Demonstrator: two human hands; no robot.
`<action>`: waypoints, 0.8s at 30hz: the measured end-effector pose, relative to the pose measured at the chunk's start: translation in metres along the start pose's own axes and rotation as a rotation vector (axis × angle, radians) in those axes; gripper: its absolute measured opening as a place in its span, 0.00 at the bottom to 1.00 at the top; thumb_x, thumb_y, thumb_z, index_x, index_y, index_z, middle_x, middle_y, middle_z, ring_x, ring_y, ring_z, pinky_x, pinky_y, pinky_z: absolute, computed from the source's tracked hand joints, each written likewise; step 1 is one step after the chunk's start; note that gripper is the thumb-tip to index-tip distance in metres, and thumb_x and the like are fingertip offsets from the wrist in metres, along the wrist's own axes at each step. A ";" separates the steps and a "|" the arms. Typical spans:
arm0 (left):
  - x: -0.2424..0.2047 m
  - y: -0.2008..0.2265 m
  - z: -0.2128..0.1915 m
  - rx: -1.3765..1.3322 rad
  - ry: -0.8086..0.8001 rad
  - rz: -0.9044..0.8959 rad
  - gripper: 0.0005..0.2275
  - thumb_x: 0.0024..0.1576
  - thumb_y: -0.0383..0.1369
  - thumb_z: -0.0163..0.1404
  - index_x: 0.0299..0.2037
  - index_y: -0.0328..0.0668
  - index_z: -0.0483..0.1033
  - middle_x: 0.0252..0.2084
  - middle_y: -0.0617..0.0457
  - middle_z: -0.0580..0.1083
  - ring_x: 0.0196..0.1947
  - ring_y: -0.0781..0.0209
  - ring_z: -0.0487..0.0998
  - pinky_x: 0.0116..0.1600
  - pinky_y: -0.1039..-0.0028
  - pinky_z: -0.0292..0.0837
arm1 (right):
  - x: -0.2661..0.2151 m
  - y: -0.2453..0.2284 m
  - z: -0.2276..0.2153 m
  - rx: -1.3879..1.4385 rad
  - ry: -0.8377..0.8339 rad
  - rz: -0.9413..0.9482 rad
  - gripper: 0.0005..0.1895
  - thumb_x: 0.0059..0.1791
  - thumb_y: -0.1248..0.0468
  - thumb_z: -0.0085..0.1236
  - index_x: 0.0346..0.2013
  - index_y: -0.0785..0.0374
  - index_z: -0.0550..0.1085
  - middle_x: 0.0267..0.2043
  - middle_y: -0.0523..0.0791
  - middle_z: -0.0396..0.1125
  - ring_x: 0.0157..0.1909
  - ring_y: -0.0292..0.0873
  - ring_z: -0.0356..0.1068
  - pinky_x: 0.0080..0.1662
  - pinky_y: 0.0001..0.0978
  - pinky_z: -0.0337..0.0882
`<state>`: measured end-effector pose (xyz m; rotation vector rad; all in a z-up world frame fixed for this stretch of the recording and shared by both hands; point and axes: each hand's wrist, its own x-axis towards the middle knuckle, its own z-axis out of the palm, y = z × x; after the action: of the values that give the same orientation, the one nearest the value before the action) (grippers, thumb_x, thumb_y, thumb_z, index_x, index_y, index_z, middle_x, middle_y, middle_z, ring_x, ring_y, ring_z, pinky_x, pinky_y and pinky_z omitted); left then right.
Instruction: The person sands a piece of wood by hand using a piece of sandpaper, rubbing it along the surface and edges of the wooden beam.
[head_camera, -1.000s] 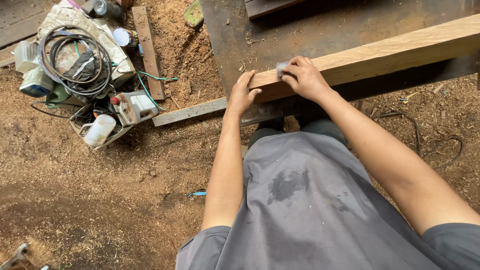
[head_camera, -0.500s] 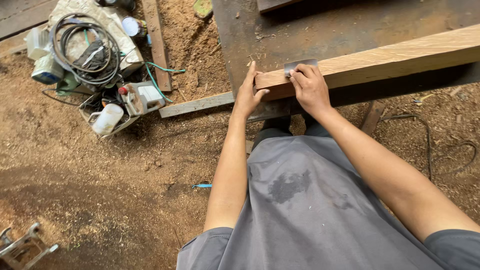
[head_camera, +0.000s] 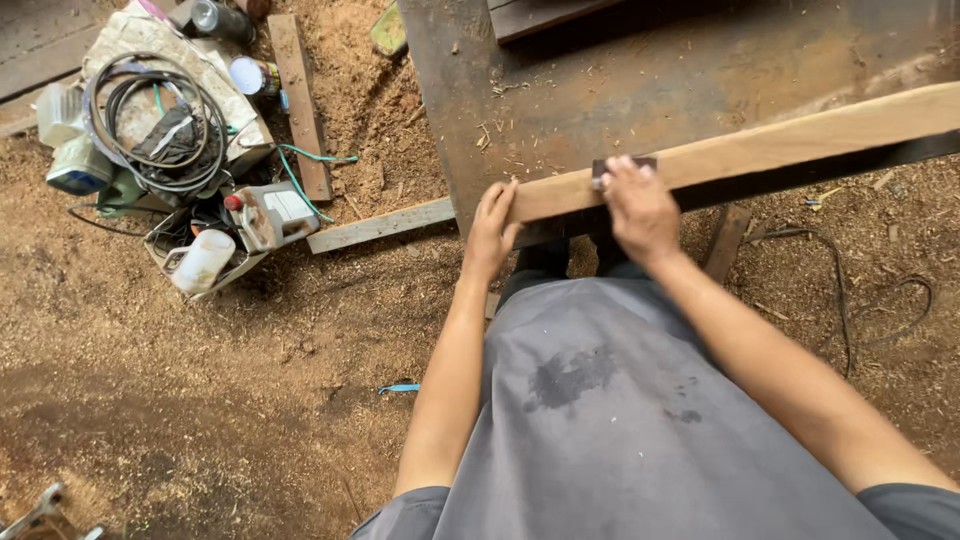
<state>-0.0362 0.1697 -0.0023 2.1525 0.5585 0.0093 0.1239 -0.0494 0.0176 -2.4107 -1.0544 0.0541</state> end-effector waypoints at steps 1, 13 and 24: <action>-0.003 0.003 0.001 0.044 -0.013 -0.004 0.36 0.49 0.22 0.61 0.71 0.46 0.65 0.71 0.47 0.64 0.70 0.47 0.66 0.71 0.63 0.66 | -0.003 -0.007 0.003 0.092 -0.027 -0.036 0.13 0.60 0.62 0.53 0.57 0.60 0.78 0.64 0.46 0.70 0.69 0.45 0.67 0.68 0.45 0.68; 0.020 0.045 0.026 0.489 -0.117 0.117 0.45 0.43 0.38 0.63 0.74 0.51 0.52 0.74 0.53 0.57 0.77 0.53 0.49 0.78 0.47 0.35 | 0.000 -0.007 -0.011 0.043 -0.141 0.039 0.05 0.53 0.62 0.60 0.43 0.55 0.80 0.40 0.44 0.68 0.46 0.48 0.67 0.47 0.44 0.66; 0.021 0.033 0.037 0.451 -0.041 0.123 0.38 0.48 0.28 0.58 0.72 0.59 0.58 0.66 0.56 0.66 0.73 0.56 0.59 0.78 0.50 0.41 | 0.007 0.001 -0.008 -0.009 -0.119 0.093 0.05 0.50 0.63 0.59 0.37 0.59 0.74 0.42 0.47 0.67 0.49 0.52 0.64 0.48 0.50 0.62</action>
<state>0.0029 0.1329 -0.0032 2.6172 0.4313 -0.1023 0.1313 -0.0481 0.0255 -2.4898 -0.9948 0.2284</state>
